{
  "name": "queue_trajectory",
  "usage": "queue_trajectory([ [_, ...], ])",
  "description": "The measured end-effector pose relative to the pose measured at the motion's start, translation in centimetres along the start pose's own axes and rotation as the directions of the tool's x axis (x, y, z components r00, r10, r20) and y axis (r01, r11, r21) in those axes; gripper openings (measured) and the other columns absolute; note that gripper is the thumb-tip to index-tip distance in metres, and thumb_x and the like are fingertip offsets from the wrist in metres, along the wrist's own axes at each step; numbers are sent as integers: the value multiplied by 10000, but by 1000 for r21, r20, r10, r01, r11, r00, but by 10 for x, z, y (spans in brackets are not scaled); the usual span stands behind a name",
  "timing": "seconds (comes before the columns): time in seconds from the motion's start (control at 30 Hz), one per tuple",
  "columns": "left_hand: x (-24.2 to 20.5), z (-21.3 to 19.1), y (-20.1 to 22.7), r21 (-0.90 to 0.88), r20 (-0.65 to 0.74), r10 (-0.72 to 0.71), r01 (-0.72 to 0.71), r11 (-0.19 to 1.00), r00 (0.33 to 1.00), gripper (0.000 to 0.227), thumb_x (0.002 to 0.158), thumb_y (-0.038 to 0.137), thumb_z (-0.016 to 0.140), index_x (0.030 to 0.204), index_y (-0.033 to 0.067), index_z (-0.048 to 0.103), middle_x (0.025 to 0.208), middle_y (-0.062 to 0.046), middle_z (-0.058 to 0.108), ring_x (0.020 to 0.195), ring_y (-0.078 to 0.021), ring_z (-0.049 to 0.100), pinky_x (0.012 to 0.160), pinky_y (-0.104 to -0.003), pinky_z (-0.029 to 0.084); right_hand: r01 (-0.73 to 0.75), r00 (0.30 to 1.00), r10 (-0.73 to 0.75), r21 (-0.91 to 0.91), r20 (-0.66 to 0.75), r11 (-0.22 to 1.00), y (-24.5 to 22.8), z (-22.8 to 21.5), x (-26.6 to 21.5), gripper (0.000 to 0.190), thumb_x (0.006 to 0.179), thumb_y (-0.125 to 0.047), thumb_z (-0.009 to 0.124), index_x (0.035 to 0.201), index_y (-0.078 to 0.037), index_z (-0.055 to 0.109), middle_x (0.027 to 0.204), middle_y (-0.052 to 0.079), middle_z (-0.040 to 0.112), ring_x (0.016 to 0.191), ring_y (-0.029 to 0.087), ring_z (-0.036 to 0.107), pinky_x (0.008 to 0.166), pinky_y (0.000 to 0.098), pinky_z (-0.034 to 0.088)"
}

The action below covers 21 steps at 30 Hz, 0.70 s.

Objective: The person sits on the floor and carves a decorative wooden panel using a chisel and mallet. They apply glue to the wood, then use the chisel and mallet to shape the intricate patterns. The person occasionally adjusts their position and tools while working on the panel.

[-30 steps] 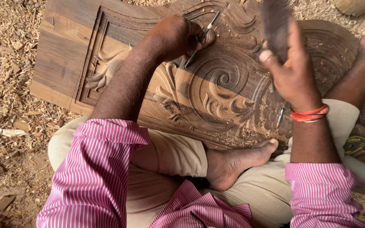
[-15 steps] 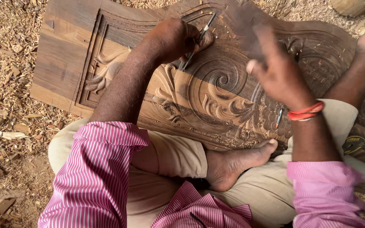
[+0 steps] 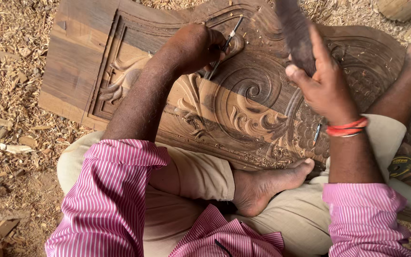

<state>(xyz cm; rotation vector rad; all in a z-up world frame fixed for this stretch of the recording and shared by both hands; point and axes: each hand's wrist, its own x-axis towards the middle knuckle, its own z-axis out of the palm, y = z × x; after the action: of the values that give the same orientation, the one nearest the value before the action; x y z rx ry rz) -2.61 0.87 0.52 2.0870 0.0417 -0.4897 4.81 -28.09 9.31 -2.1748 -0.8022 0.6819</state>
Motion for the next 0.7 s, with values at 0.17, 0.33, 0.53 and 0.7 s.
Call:
queue_trajectory([
  [0.17, -4, 3, 0, -10, -12, 55, -55, 998, 998, 181, 983, 176, 652, 1129, 123, 744, 975, -52, 789, 759, -130, 783, 721, -331, 652, 161, 987, -137, -398, 88, 903, -4, -2, -3, 855, 964, -68, 733, 1657, -120, 236, 1567, 246, 478, 1429, 358, 505, 1078, 446, 503],
  [0.33, -6, 1, -1, 4, 26, 41, -41, 999, 999, 151, 1017, 144, 617, 1098, 106, 739, 944, -60, 790, 780, -147, 778, 733, -333, 641, 76, 997, -58, -428, 55, 901, -11, 1, -8, 865, 991, -106, 772, 1689, -143, 262, 1598, 191, 487, 1435, 338, 529, 1112, 419, 488],
  [0.53, -51, -21, 8, -172, -93, 132, -146, 974, 987, 166, 981, 151, 662, 1121, 83, 719, 970, -63, 781, 811, -146, 776, 760, -327, 648, -61, 974, 136, 364, -184, 929, -9, 19, -51, 669, 1048, -104, 701, 1629, -54, 373, 1266, 93, 621, 1133, 134, 616, 1035, 309, 529],
  [0.7, -93, -31, 10, -375, -269, -17, -89, 923, 963, 196, 1006, 160, 656, 1161, 48, 699, 1024, -60, 781, 884, -131, 764, 812, -305, 655, -226, 872, 479, 791, -95, 568, 1, 67, -124, 486, 893, -65, 703, 1352, -58, 544, 1027, 48, 650, 838, 136, 644, 803, 301, 552],
])
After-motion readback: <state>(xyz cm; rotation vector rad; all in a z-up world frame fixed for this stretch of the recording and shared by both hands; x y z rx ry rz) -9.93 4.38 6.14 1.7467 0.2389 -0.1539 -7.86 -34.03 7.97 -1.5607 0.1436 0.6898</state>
